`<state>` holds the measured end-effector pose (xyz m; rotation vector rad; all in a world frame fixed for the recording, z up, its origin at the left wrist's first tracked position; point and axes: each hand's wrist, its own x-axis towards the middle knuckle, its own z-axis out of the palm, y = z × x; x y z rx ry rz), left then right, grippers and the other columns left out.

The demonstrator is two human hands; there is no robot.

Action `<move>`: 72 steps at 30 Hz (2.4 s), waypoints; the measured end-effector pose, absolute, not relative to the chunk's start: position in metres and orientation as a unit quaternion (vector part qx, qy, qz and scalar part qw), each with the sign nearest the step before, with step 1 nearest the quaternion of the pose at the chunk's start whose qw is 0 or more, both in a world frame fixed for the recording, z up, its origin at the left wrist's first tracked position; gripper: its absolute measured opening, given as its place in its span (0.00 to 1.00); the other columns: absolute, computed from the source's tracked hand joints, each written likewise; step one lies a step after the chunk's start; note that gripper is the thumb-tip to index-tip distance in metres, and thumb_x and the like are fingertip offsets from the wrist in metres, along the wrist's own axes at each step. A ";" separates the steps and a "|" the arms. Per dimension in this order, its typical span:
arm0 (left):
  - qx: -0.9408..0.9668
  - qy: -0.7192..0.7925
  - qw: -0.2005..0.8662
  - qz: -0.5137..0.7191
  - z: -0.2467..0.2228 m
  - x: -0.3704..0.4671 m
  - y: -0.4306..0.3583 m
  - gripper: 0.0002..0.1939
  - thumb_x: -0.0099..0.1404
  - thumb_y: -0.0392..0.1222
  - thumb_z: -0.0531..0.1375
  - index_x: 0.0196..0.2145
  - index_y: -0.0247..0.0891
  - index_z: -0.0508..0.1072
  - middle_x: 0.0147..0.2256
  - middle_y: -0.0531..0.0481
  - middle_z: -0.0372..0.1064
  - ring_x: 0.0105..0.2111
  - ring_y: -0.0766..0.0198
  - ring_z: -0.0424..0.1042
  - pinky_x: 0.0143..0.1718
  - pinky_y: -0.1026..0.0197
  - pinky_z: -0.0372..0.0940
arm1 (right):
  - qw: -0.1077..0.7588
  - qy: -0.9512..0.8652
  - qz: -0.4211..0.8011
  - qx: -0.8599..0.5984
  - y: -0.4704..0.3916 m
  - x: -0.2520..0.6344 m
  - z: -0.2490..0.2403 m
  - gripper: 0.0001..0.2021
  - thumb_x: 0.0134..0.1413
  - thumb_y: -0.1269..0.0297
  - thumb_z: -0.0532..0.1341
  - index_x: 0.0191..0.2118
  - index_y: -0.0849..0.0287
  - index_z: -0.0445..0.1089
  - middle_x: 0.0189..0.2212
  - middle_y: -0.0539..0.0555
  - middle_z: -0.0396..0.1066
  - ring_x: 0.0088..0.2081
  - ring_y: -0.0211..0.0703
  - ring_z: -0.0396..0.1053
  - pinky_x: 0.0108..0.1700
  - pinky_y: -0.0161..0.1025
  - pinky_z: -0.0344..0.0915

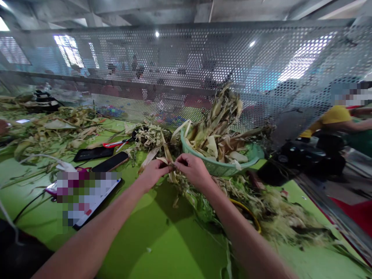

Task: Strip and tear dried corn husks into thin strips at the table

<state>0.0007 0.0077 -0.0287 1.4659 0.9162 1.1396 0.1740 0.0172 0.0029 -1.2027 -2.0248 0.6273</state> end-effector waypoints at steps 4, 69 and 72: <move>0.645 0.404 0.443 0.474 -0.027 0.000 0.009 0.10 0.53 0.46 0.63 0.25 0.37 0.71 0.24 0.53 0.64 0.26 0.66 0.61 0.30 0.63 0.56 | 0.369 -0.732 0.285 -0.496 0.017 0.168 0.000 0.10 0.50 0.57 0.59 0.26 0.59 0.68 0.22 0.48 0.65 0.26 0.38 0.61 0.30 0.35 0.56; 0.489 0.317 0.663 0.469 -0.020 -0.003 0.002 0.18 0.50 0.52 0.67 0.29 0.32 0.73 0.24 0.50 0.69 0.23 0.70 0.65 0.29 0.65 0.59 | 0.518 -0.552 0.451 -0.473 0.013 0.178 0.024 0.12 0.41 0.57 0.68 0.25 0.61 0.69 0.21 0.48 0.66 0.21 0.32 0.54 0.22 0.33 0.49; 0.504 0.323 0.666 0.445 -0.024 -0.003 0.003 0.18 0.51 0.52 0.66 0.28 0.32 0.71 0.23 0.50 0.69 0.23 0.69 0.66 0.29 0.64 0.58 | 0.518 -0.563 0.437 -0.473 0.014 0.176 0.021 0.12 0.41 0.58 0.68 0.25 0.60 0.69 0.21 0.47 0.63 0.22 0.32 0.54 0.22 0.33 0.49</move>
